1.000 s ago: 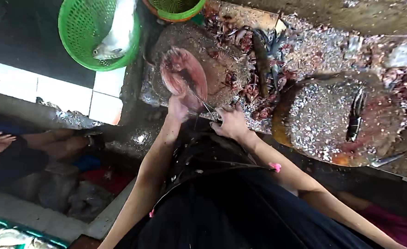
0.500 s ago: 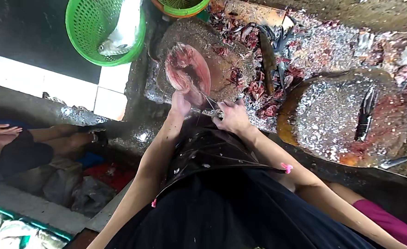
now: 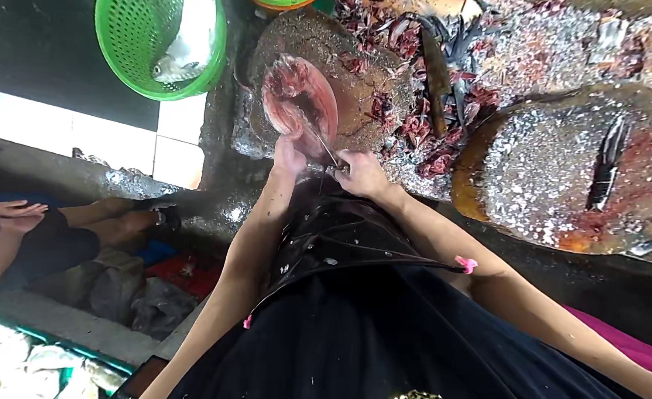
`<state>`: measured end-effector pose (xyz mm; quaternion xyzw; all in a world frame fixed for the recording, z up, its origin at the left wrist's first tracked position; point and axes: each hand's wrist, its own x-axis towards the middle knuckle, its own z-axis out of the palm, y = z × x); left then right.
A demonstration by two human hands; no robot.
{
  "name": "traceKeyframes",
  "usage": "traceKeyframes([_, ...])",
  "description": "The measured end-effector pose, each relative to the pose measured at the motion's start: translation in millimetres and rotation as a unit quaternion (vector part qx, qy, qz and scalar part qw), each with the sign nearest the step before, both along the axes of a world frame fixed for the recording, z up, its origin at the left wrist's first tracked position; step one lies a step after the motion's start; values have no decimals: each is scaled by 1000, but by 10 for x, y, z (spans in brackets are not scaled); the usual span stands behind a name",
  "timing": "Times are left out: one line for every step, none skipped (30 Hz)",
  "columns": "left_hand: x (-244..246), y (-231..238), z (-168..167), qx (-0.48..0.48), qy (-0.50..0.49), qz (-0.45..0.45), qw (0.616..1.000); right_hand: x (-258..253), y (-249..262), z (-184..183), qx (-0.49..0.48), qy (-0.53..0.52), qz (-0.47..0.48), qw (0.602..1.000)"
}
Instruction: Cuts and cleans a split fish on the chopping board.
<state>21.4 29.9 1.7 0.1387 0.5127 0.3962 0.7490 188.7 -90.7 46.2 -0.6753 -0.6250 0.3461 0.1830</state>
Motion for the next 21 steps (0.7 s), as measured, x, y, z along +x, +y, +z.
traceKeyframes([-22,2,-20,9,1,-7,1000,-11,-11,-11,-19,124,-36,991])
traceKeyframes([-39,5,-49,21,0,-14,1000,-21,-31,-12,-40,274,-79,958])
traceKeyframes([-51,4,-87,31,0,-19,999,-32,-52,15,-73,420,-128,896])
traceKeyframes([-59,-12,-128,41,-4,-21,999,-37,-76,48,-112,524,-179,825])
traceKeyframes([-51,-26,-150,50,-6,-23,998,-31,-94,78,-137,584,-215,771])
traceKeyframes([-24,-25,-153,58,-5,-22,998,-13,-104,105,-147,619,-234,735])
traceKeyframes([-1,-22,-144,59,2,-16,998,8,-125,142,-142,642,-239,714])
traceKeyframes([2,-17,-141,53,14,-8,998,42,-157,200,-117,657,-230,709])
traceKeyframes([-7,-3,-141,45,26,3,999,104,-179,288,-67,656,-215,720])
traceKeyframes([-12,32,-132,34,40,18,998,202,-169,384,5,628,-203,751])
traceKeyframes([-11,84,-122,29,63,33,997,324,-127,444,89,553,-196,805])
traceKeyframes([-9,116,-114,30,100,40,994,467,-98,436,153,430,-193,868])
traceKeyframes([-2,130,-93,22,156,38,987,610,-97,380,155,290,-200,923])
traceKeyframes([30,161,-56,15,221,28,975,721,-93,323,85,177,-209,958])
traceKeyframes([63,195,-27,16,277,9,961,755,-101,307,12,99,-212,972])
traceKeyframes([90,228,-8,27,312,-11,950,749,-126,323,-18,51,-191,980])
traceKeyframes([113,277,4,40,327,-26,944,721,-136,330,-8,40,-171,984])
traceKeyframes([123,304,-12,49,330,-38,942,676,-151,324,13,46,-156,987])
traceKeyframes([90,227,-41,48,327,-53,942,597,-225,327,19,51,-139,989])
traceKeyframes([47,118,-60,46,312,-59,947,513,-289,320,11,53,-121,991])
traceKeyframes([42,113,-48,51,288,-61,954,464,-246,274,1,48,-103,993])
